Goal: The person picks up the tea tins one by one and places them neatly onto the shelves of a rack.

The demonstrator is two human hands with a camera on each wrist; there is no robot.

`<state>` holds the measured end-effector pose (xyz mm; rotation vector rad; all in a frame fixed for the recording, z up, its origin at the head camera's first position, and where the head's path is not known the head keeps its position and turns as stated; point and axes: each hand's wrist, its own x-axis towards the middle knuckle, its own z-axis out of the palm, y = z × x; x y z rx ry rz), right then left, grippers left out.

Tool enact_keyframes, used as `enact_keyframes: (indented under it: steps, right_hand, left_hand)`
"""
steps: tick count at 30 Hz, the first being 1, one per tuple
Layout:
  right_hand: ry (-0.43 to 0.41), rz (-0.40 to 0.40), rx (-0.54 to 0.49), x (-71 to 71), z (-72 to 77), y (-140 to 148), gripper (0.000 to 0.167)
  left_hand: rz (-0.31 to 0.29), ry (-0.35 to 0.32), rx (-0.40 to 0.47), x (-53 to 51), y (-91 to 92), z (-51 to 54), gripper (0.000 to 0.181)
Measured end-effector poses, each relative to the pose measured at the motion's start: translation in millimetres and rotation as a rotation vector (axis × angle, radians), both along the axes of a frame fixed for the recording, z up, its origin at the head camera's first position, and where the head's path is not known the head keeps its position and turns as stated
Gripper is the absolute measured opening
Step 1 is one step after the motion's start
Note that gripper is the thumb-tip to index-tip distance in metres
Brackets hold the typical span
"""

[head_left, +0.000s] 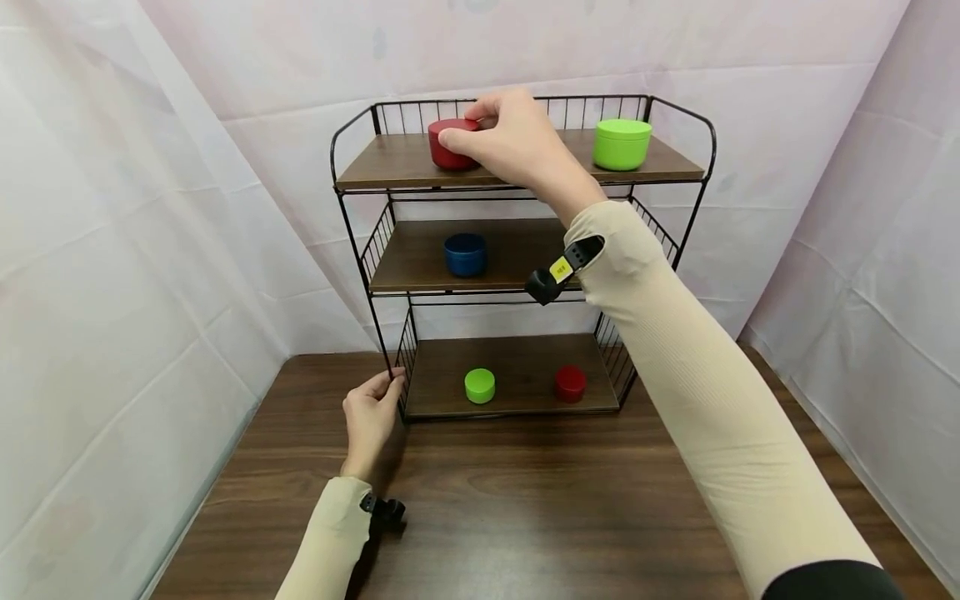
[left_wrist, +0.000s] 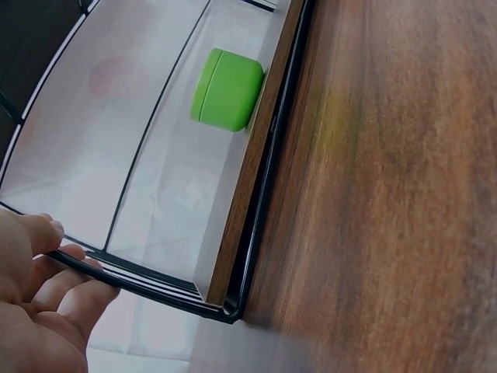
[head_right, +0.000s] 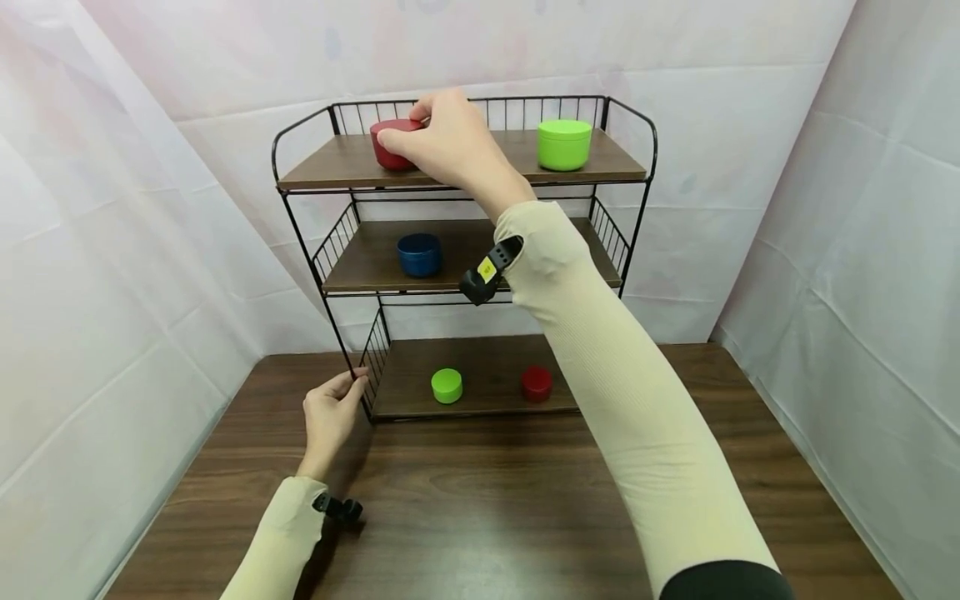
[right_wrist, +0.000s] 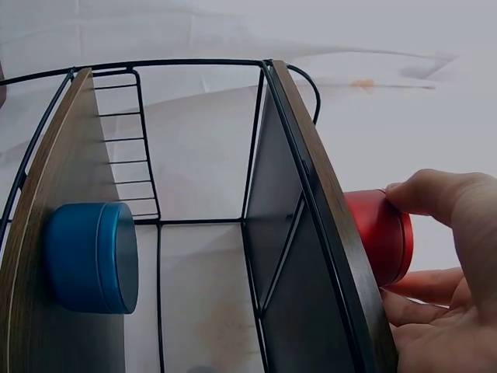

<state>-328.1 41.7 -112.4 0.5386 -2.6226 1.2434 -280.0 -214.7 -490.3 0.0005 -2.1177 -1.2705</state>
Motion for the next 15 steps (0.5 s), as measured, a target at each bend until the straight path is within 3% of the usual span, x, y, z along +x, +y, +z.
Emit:
enact_keyframes:
  steps: [8,15]
  right_hand:
    - [-0.017,-0.001,0.022,-2.6,2.9,-2.2,0.054]
    - [-0.028,-0.020,0.047,1.0,0.2,5.0,0.073]
  left_hand:
    - [0.003,-0.002,-0.002,-2.2,-2.6,3.2,0.010]
    - [-0.031,-0.045,0.009,-3.5,-1.5,2.1,0.018]
